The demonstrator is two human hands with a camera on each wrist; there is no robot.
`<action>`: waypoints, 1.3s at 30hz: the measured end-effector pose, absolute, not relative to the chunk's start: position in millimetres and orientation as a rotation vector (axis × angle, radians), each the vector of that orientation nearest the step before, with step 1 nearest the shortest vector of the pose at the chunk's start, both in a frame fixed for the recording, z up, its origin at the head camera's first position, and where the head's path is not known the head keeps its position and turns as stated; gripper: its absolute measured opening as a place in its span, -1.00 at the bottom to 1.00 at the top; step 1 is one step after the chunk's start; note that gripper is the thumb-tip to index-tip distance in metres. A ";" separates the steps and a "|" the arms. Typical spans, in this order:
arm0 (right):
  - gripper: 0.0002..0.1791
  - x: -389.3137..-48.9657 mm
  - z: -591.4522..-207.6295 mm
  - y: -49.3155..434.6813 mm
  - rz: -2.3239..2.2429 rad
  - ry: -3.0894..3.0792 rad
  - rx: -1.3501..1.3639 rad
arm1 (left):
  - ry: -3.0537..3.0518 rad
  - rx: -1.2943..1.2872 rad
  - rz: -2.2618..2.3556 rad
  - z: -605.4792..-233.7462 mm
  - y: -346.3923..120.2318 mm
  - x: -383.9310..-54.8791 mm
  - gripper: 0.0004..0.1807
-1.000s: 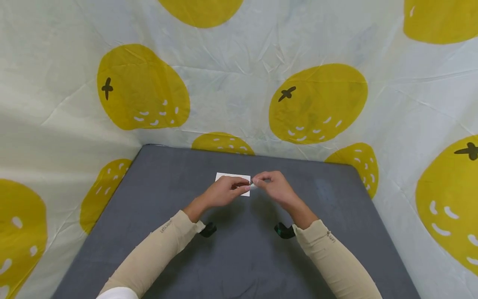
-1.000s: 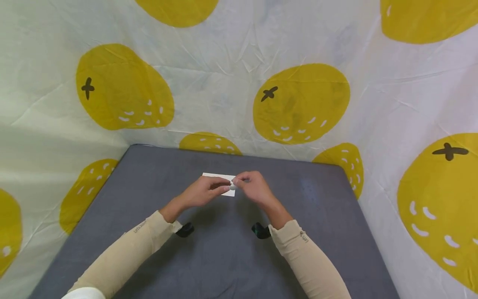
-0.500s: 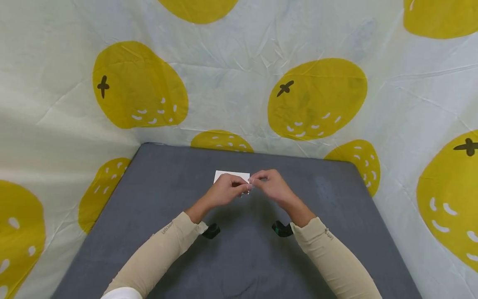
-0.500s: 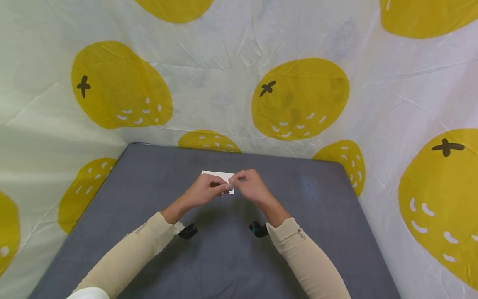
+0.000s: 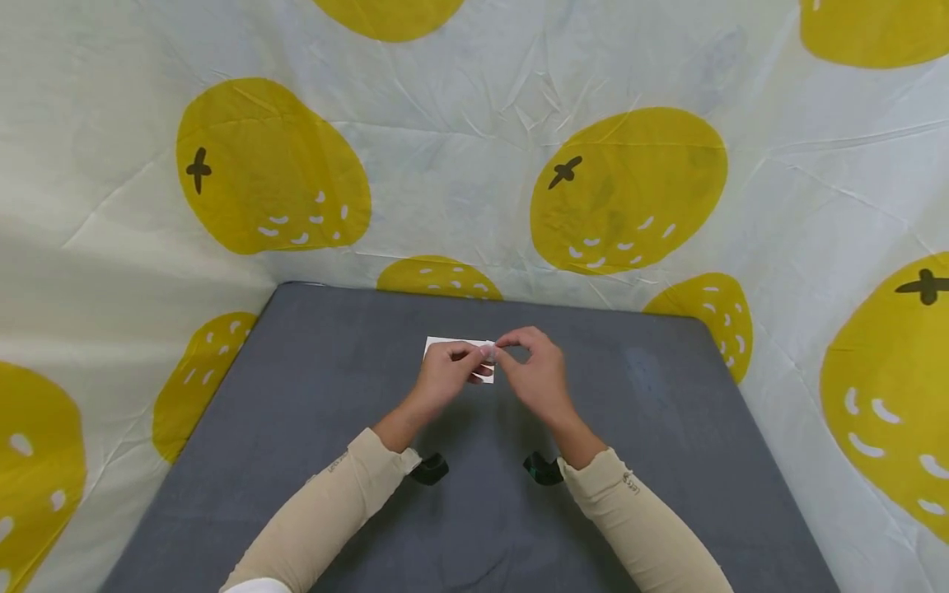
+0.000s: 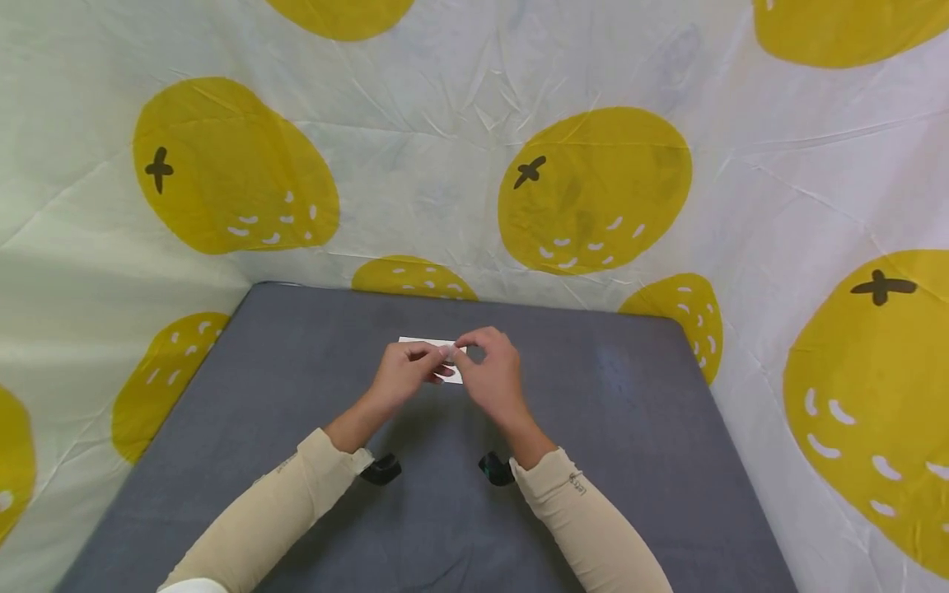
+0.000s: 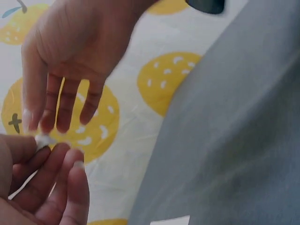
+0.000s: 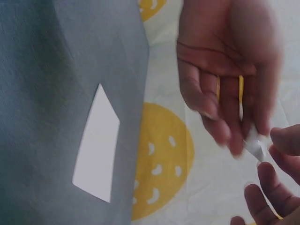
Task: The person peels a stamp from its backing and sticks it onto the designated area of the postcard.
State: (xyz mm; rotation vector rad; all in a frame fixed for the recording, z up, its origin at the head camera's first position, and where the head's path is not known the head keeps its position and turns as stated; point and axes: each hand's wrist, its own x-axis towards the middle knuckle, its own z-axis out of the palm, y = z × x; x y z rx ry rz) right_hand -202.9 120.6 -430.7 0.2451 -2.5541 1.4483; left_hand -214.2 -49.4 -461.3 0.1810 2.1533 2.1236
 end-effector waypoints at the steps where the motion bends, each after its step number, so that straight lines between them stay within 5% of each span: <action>1: -0.87 -201.9 -432.7 118.6 1.422 -2.531 0.262 | 2.139 0.148 2.148 -460.7 -48.4 -213.4 -0.72; 13: -0.90 -200.3 -444.8 107.4 1.288 -2.412 0.332 | 2.066 -0.007 2.234 -464.5 -44.7 -210.0 -0.62; 39: -0.94 -209.9 -438.4 127.1 1.316 -2.459 0.527 | 2.401 0.523 1.811 -449.3 -55.1 -207.3 -0.70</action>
